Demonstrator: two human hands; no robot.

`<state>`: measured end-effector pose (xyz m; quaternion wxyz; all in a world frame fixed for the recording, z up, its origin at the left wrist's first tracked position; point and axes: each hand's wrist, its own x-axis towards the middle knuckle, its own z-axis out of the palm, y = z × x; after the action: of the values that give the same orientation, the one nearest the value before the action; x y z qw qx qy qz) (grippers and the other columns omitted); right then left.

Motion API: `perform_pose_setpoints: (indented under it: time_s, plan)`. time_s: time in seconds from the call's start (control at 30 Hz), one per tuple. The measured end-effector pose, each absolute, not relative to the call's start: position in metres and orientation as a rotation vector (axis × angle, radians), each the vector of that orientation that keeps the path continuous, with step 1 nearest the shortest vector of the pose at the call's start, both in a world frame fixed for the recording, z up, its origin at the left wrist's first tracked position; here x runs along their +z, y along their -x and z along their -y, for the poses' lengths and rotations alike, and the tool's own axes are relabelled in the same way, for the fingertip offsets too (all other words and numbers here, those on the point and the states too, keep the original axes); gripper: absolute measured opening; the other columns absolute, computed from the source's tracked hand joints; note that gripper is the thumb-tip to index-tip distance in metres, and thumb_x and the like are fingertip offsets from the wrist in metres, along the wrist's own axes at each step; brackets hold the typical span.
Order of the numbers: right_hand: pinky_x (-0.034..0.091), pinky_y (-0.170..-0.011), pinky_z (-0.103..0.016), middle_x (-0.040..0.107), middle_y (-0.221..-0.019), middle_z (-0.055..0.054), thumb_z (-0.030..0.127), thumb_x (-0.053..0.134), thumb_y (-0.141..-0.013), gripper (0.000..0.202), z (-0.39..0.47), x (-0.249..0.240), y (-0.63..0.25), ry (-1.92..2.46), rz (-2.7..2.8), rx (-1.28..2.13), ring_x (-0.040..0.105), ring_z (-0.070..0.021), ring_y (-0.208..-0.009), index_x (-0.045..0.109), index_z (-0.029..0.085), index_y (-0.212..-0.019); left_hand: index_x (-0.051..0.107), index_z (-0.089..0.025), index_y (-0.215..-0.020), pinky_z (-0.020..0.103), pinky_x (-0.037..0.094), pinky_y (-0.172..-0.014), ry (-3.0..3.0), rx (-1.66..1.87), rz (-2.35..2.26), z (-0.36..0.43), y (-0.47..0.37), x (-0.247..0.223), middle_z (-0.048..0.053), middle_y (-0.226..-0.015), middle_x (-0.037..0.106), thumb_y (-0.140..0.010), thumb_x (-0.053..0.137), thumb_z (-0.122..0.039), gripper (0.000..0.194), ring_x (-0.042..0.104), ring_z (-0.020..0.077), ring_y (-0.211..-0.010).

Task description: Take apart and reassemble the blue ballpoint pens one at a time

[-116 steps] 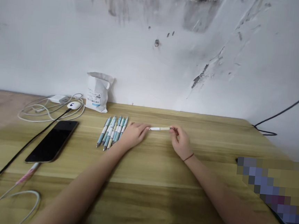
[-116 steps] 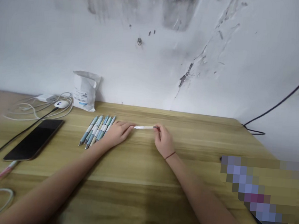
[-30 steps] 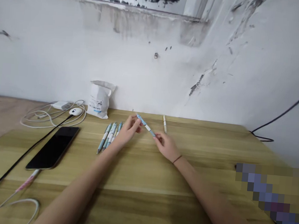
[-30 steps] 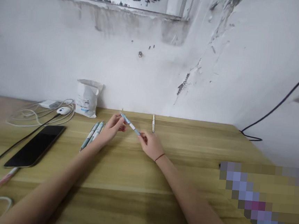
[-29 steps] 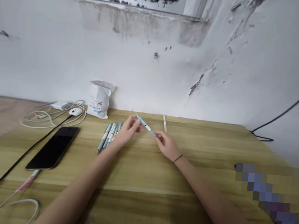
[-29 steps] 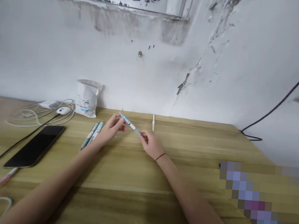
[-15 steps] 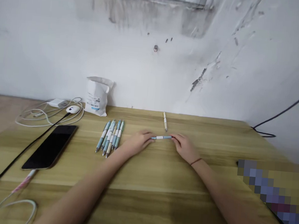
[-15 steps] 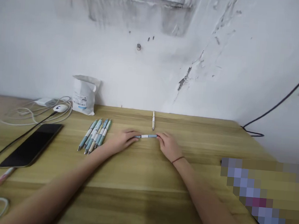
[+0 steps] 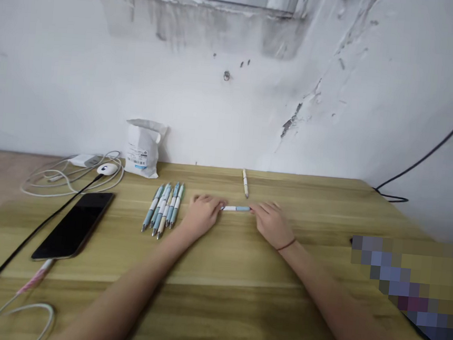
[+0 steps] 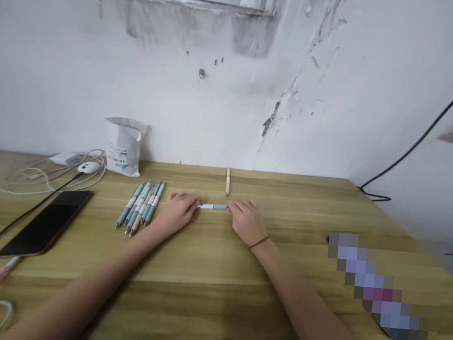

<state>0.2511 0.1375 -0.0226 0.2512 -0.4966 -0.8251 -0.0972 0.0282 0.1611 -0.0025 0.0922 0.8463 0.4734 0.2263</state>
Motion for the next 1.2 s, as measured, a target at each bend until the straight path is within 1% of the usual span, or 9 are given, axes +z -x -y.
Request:
perform_pose_setpoints:
  time_s: [0.1, 0.23, 0.3, 0.43, 0.63, 0.8, 0.93, 1.07, 1.2]
  plan:
    - [0.041, -0.077, -0.034, 0.067, -0.087, -0.006, 0.02, 0.04, -0.091, 0.024, -0.133, -0.023, -0.243, 1.283, 2.196, -0.17, 0.057, -0.0195, -0.081, 0.063, 0.02, -0.098, 0.057, -0.024, -0.111, 0.043, 0.029, -0.097, -2.759, 0.749, -1.344, -0.155, -0.033, -0.004, 0.006, -0.105, 0.063, -0.089, 0.045, -0.035, 0.027, 0.052, 0.0225, -0.103]
    - [0.043, -0.08, -0.034, 0.066, -0.095, -0.006, 0.026, 0.041, -0.091, 0.023, -0.127, -0.019, -0.232, 1.214, 2.188, -0.059, 0.058, -0.0192, -0.088, 0.06, 0.02, -0.103, 0.054, -0.023, -0.114, 0.035, 0.04, -0.087, -2.86, 0.667, -1.221, -0.15, -0.04, -0.009, 0.006, -0.1, 0.062, -0.091, 0.041, -0.029, 0.026, 0.056, 0.0194, -0.095]
    - [0.044, -0.077, -0.033, 0.066, -0.091, -0.006, 0.028, 0.041, -0.091, 0.023, -0.126, -0.017, -0.231, 1.239, 2.169, -0.009, 0.058, -0.019, -0.084, 0.06, 0.02, -0.1, 0.053, -0.022, -0.115, 0.032, 0.043, -0.082, -2.851, 0.663, -1.23, -0.148, -0.041, -0.01, 0.006, -0.1, 0.061, -0.092, 0.038, -0.027, 0.028, 0.056, 0.0186, -0.092]
    - [0.044, -0.068, -0.031, 0.063, -0.076, -0.005, 0.028, 0.037, -0.092, 0.027, -0.126, -0.018, -0.232, 1.302, 2.116, 0.075, 0.057, -0.0182, -0.073, 0.061, 0.019, -0.086, 0.052, -0.023, -0.116, 0.033, 0.044, -0.082, -2.841, 0.716, -1.231, -0.147, -0.041, -0.01, 0.007, -0.103, 0.056, -0.092, 0.036, -0.027, 0.03, 0.055, 0.0189, -0.092]
    - [0.046, -0.075, -0.031, 0.066, -0.088, -0.005, 0.029, 0.042, -0.09, 0.022, -0.128, -0.02, -0.234, 1.234, 2.054, 0.215, 0.059, -0.018, -0.082, 0.061, 0.021, -0.096, 0.047, -0.019, -0.121, 0.034, 0.043, -0.086, -2.848, 0.747, -1.08, -0.148, -0.04, -0.011, 0.008, -0.106, 0.059, -0.092, 0.034, -0.024, 0.032, 0.054, 0.0197, -0.098]
    - [0.047, -0.072, -0.031, 0.067, -0.084, -0.005, 0.032, 0.042, -0.09, 0.024, -0.128, -0.022, -0.233, 1.293, 2.027, 0.243, 0.06, -0.018, -0.078, 0.063, 0.02, -0.089, 0.05, -0.021, -0.114, 0.032, 0.044, -0.078, -2.833, 0.621, -1.185, -0.148, -0.04, -0.012, 0.006, -0.091, 0.064, -0.091, 0.036, -0.02, 0.028, 0.058, 0.0185, -0.087]
    - [0.047, -0.072, -0.03, 0.066, -0.085, -0.004, 0.028, 0.045, -0.089, 0.019, -0.127, -0.022, -0.231, 1.25, 2.006, 0.256, 0.06, -0.0175, -0.078, 0.062, 0.021, -0.093, 0.05, -0.023, -0.114, 0.029, 0.046, -0.074, -2.796, 0.551, -1.234, -0.146, -0.04, -0.012, 0.005, -0.092, 0.063, -0.088, 0.038, -0.016, 0.03, 0.059, 0.0175, -0.084]
    - [0.047, -0.074, -0.03, 0.065, -0.084, -0.004, 0.031, 0.046, -0.088, 0.019, -0.126, -0.019, -0.23, 1.222, 2.016, 0.306, 0.059, -0.0172, -0.078, 0.061, 0.021, -0.094, 0.053, -0.022, -0.108, 0.028, 0.046, -0.074, -2.771, 0.596, -1.238, -0.145, -0.04, -0.01, 0.004, -0.095, 0.06, -0.092, 0.034, -0.024, 0.025, 0.058, 0.0165, -0.084]
    - [0.046, -0.069, -0.03, 0.063, -0.073, -0.003, 0.031, 0.044, -0.089, 0.024, -0.129, -0.021, -0.23, 1.275, 2.041, 0.297, 0.058, -0.0174, -0.072, 0.061, 0.019, -0.077, 0.056, -0.021, -0.1, 0.028, 0.046, -0.077, -2.782, 0.678, -1.167, -0.144, -0.04, -0.011, 0.004, -0.104, 0.056, -0.093, 0.033, -0.033, 0.027, 0.057, 0.0159, -0.086]
